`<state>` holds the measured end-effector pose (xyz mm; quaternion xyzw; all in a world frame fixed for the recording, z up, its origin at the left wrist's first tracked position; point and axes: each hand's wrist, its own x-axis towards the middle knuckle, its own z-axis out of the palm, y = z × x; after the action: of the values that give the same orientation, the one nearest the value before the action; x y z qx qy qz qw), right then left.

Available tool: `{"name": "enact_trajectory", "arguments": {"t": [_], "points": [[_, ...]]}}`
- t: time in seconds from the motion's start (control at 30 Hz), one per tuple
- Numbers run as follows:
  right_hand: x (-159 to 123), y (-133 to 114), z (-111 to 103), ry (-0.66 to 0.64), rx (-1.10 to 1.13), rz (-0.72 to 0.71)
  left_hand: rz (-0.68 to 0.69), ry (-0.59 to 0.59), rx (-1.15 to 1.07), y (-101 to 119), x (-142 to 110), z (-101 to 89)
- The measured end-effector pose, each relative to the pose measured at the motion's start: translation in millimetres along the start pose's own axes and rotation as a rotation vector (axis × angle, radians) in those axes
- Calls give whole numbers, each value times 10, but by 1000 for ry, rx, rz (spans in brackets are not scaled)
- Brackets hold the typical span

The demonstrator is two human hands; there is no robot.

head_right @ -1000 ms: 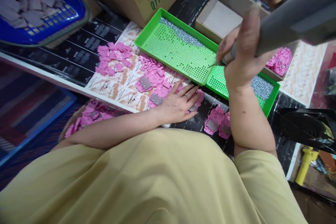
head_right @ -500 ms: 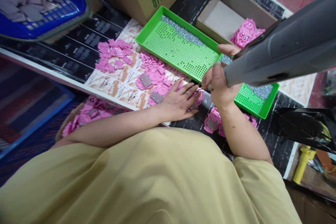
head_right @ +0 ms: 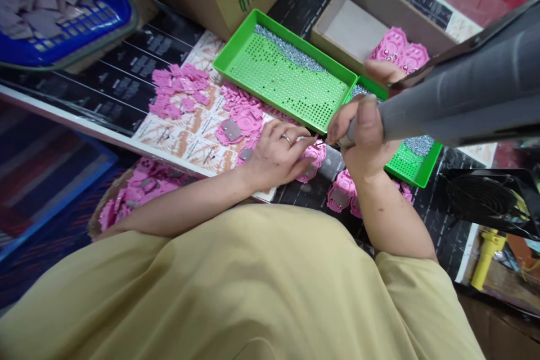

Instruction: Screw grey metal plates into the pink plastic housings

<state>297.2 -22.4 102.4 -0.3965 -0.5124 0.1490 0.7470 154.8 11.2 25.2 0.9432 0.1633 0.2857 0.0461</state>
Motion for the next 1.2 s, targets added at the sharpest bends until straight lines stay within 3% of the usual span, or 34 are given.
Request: {"name": "enact_trajectory", "arguments": {"t": [0.27, 0.4, 0.6, 0.8, 0.9, 1.2], "points": [[-47, -114, 34, -71, 58, -67, 19, -29, 15, -83, 45, 35], [-22, -166, -22, -34, 73, -50, 16, -45, -32, -113, 21, 39], [-7, -170, -48, -52, 99, -68, 39, 55, -92, -104, 11, 70], [-42, -196, -81, -49, 116, 0, 49, 137, -164, -115, 2, 81], [-57, -176, -101, -36, 73, 31, 33, 96, -192, -118, -3, 99], [-64, -6, 12, 32, -55, -59, -61, -66, -190, -119, 3, 44]]}}
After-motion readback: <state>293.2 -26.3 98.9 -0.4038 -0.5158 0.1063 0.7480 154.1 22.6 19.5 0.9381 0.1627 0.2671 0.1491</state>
